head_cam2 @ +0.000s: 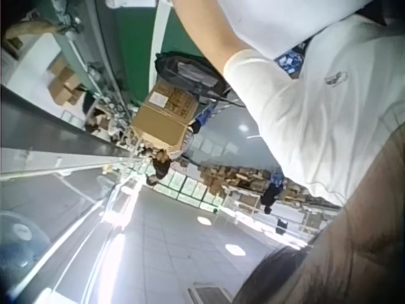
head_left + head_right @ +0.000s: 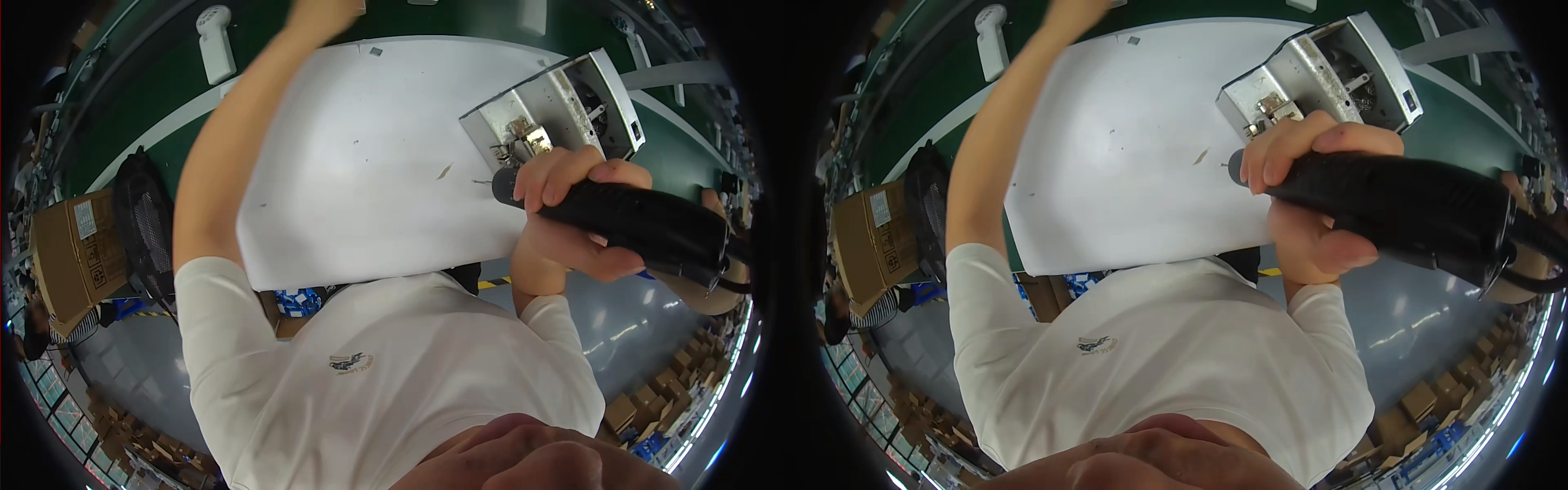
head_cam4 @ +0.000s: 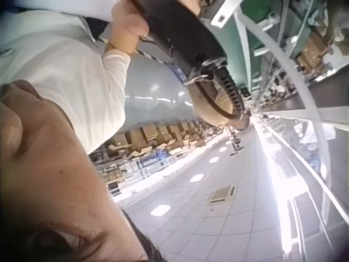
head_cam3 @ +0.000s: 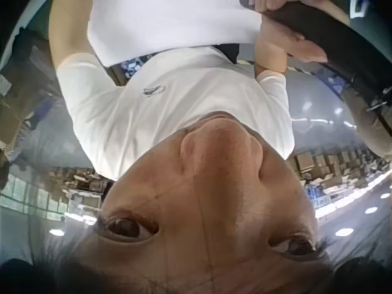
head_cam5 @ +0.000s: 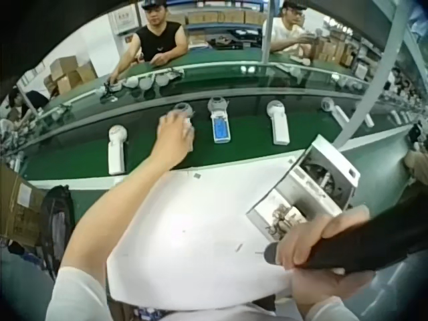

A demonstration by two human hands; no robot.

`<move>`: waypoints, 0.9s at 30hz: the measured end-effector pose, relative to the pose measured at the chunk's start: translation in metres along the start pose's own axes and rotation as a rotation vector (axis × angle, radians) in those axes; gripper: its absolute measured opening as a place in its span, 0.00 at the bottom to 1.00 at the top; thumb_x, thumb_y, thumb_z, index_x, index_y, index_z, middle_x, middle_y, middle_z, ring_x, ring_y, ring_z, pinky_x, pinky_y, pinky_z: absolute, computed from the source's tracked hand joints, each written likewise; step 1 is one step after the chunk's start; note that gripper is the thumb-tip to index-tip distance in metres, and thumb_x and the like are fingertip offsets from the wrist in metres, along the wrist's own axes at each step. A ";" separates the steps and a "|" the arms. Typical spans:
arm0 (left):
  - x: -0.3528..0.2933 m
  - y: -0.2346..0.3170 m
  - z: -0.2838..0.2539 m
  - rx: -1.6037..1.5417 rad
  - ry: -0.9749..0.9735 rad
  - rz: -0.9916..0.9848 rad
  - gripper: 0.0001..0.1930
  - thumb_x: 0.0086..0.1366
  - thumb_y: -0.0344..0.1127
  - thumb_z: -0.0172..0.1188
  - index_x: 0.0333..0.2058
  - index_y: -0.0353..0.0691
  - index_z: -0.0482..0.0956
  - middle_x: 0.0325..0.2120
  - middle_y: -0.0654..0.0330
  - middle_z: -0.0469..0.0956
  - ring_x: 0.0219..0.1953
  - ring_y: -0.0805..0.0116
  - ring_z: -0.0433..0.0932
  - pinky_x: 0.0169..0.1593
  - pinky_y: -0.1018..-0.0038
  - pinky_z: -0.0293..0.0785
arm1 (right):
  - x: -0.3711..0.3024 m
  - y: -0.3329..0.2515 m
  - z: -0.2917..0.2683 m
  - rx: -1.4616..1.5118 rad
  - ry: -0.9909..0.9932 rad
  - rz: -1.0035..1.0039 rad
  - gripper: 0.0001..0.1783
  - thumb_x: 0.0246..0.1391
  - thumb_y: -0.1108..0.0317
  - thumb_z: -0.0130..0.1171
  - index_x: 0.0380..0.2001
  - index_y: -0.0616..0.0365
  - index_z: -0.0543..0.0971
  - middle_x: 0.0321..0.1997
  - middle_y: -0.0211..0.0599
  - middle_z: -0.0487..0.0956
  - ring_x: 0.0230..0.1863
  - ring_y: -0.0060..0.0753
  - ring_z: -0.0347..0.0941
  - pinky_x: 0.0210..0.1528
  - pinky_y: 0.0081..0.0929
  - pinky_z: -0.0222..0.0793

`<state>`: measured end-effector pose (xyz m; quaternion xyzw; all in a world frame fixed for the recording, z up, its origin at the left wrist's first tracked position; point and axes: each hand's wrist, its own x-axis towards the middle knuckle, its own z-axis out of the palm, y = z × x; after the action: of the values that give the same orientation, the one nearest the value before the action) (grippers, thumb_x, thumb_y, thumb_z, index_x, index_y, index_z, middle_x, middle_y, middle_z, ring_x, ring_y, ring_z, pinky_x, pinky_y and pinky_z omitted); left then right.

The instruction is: Assembling handheld electronic devices using an electric screwdriver on a production line.

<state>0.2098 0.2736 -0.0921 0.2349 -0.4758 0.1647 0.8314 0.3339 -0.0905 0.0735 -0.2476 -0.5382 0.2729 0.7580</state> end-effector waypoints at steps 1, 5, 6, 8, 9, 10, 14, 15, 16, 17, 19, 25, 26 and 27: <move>0.032 -0.040 -0.013 -0.006 -0.008 -0.008 0.18 0.57 0.31 0.55 0.47 0.38 0.72 0.48 0.47 0.69 0.47 0.45 0.68 0.51 0.58 0.66 | -0.001 -0.003 0.001 0.003 0.025 -0.011 0.40 0.51 0.26 0.44 0.43 0.55 0.64 0.21 0.38 0.69 0.14 0.30 0.65 0.15 0.26 0.64; 0.112 -0.108 -0.039 2.227 0.564 -1.146 0.12 0.57 0.32 0.55 0.40 0.37 0.74 0.45 0.49 0.70 0.43 0.47 0.69 0.50 0.60 0.67 | 0.001 -0.004 0.004 0.050 0.056 -0.053 0.40 0.50 0.26 0.45 0.41 0.56 0.63 0.20 0.37 0.69 0.14 0.29 0.64 0.14 0.26 0.64; 0.119 -0.109 -0.040 2.225 0.600 -1.149 0.12 0.57 0.32 0.55 0.41 0.38 0.74 0.46 0.48 0.69 0.44 0.46 0.68 0.50 0.60 0.67 | 0.000 -0.004 0.002 0.036 0.064 -0.041 0.39 0.50 0.27 0.45 0.41 0.56 0.63 0.20 0.37 0.68 0.14 0.28 0.64 0.14 0.26 0.63; 0.130 -0.111 -0.043 2.218 0.672 -1.157 0.14 0.57 0.33 0.55 0.43 0.38 0.73 0.47 0.47 0.68 0.44 0.45 0.68 0.49 0.59 0.68 | -0.002 -0.004 0.000 0.008 0.083 -0.018 0.39 0.50 0.27 0.46 0.41 0.56 0.63 0.20 0.37 0.68 0.14 0.28 0.63 0.14 0.26 0.63; 0.135 -0.111 -0.043 2.213 0.706 -1.162 0.15 0.57 0.33 0.56 0.44 0.38 0.73 0.47 0.47 0.67 0.44 0.45 0.67 0.49 0.58 0.68 | -0.003 -0.005 -0.001 -0.006 0.094 -0.006 0.39 0.50 0.27 0.46 0.41 0.56 0.63 0.20 0.37 0.68 0.14 0.28 0.63 0.14 0.26 0.63; 0.141 -0.113 -0.045 2.206 0.735 -1.165 0.16 0.57 0.33 0.56 0.44 0.38 0.72 0.48 0.46 0.66 0.44 0.45 0.67 0.49 0.58 0.68 | -0.002 -0.006 -0.001 -0.009 0.095 -0.016 0.39 0.50 0.27 0.46 0.41 0.56 0.63 0.20 0.37 0.68 0.14 0.28 0.63 0.14 0.26 0.63; 0.164 -0.131 -0.049 2.163 0.839 -1.185 0.19 0.57 0.35 0.57 0.48 0.39 0.70 0.50 0.44 0.63 0.45 0.43 0.65 0.47 0.56 0.69 | -0.002 -0.008 0.000 0.044 0.094 0.019 0.38 0.51 0.28 0.46 0.41 0.56 0.63 0.20 0.38 0.68 0.14 0.28 0.63 0.15 0.26 0.64; 0.172 -0.141 -0.044 2.145 0.772 -1.271 0.20 0.56 0.34 0.57 0.48 0.40 0.70 0.50 0.42 0.63 0.43 0.43 0.67 0.46 0.56 0.70 | -0.002 -0.008 -0.001 0.045 0.096 0.015 0.38 0.51 0.28 0.46 0.41 0.56 0.63 0.20 0.38 0.68 0.14 0.28 0.63 0.15 0.26 0.64; 0.181 -0.153 -0.041 2.123 0.704 -1.357 0.21 0.56 0.34 0.58 0.49 0.40 0.70 0.50 0.41 0.62 0.42 0.44 0.69 0.45 0.55 0.71 | -0.002 -0.007 -0.002 0.051 0.094 -0.001 0.38 0.51 0.28 0.46 0.41 0.56 0.63 0.20 0.38 0.68 0.14 0.28 0.63 0.15 0.26 0.64; 0.177 -0.157 -0.050 2.132 0.730 -1.355 0.21 0.56 0.34 0.58 0.49 0.40 0.70 0.50 0.41 0.62 0.42 0.44 0.69 0.45 0.55 0.71 | -0.001 -0.006 0.000 0.069 0.074 -0.008 0.38 0.51 0.28 0.46 0.41 0.56 0.63 0.20 0.38 0.68 0.14 0.28 0.64 0.16 0.26 0.64; 0.158 -0.157 -0.084 2.267 0.841 -1.267 0.24 0.54 0.34 0.61 0.51 0.42 0.68 0.52 0.40 0.60 0.38 0.43 0.73 0.44 0.54 0.72 | -0.002 -0.004 0.001 0.101 0.048 -0.016 0.38 0.51 0.28 0.46 0.41 0.56 0.64 0.20 0.37 0.68 0.14 0.28 0.64 0.16 0.27 0.65; 0.132 -0.118 -0.004 1.535 1.244 -0.540 0.33 0.58 0.40 0.63 0.59 0.47 0.58 0.56 0.43 0.59 0.40 0.41 0.75 0.47 0.53 0.72 | 0.001 -0.007 -0.011 0.123 0.137 -0.072 0.40 0.50 0.26 0.44 0.42 0.57 0.65 0.21 0.37 0.68 0.15 0.29 0.64 0.17 0.28 0.65; 0.142 -0.135 0.052 1.338 1.302 -0.525 0.28 0.59 0.38 0.61 0.57 0.45 0.63 0.47 0.47 0.69 0.38 0.51 0.77 0.47 0.58 0.76 | -0.001 -0.007 -0.017 0.114 0.144 -0.080 0.41 0.50 0.25 0.44 0.43 0.56 0.66 0.22 0.37 0.68 0.16 0.29 0.65 0.17 0.28 0.65; 0.145 -0.139 0.096 1.156 1.364 -0.491 0.24 0.60 0.36 0.59 0.55 0.42 0.67 0.39 0.52 0.79 0.36 0.61 0.79 0.47 0.64 0.79 | -0.001 -0.010 -0.017 0.121 0.135 -0.089 0.42 0.49 0.25 0.43 0.44 0.56 0.66 0.22 0.37 0.68 0.16 0.29 0.65 0.18 0.29 0.65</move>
<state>0.2818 0.1118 0.0436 0.5596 0.3354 0.2982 0.6967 0.3515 -0.1005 0.0744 -0.1949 -0.4789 0.2539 0.8174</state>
